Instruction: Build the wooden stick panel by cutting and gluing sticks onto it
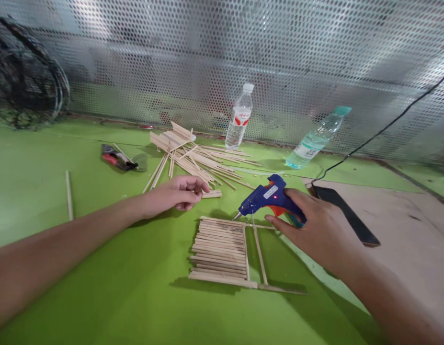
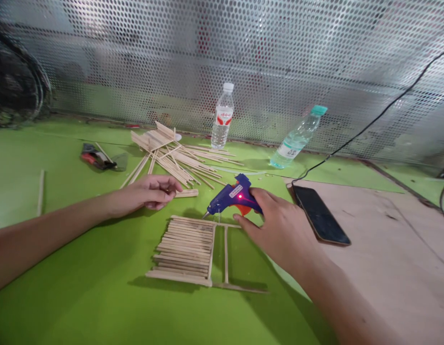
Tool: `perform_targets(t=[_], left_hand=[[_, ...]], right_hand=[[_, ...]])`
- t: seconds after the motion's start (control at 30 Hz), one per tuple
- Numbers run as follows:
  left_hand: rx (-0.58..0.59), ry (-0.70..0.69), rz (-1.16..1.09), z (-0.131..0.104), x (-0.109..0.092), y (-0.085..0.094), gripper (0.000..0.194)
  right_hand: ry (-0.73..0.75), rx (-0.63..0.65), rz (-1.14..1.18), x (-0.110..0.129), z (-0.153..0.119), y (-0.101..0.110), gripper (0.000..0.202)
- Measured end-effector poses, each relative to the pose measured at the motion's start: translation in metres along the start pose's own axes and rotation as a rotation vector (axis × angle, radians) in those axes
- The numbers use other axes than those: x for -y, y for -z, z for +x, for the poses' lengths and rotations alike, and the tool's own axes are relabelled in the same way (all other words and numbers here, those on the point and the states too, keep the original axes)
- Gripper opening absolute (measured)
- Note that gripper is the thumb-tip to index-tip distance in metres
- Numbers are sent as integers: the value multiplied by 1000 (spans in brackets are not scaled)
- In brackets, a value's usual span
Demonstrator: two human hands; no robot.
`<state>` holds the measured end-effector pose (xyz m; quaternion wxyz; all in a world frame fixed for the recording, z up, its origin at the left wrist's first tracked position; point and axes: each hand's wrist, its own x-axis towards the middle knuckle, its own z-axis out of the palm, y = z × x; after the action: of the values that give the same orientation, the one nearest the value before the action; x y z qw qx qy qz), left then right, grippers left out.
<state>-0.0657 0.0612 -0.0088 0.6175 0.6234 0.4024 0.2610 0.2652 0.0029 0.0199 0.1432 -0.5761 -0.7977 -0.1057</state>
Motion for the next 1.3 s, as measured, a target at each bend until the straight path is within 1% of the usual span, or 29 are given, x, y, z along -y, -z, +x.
perform_targets(t=[0.17,0.23,0.4,0.5,0.87,1.3], left_hand=[[-7,5,-2,0,-1,-1,22],[-8,5,2,0,-2,-2,22],[-8,9,-15,0,-2,-2,23],[-5,1,-6,0,0,-1,23],[-14,3,-3,0,2,0,23],[4,-14,-16,1,7,4,24]], right_hand=[[62,-54,28,2,0,-3,25],[84,-58,48,2,0,-4,21],[130,-12,64,-3,-2,-5,25],[128,11,66,-5,-4,-5,27],[170,-3,55,-4,-2,2,32],[170,-38,7,-10,-2,2,35]])
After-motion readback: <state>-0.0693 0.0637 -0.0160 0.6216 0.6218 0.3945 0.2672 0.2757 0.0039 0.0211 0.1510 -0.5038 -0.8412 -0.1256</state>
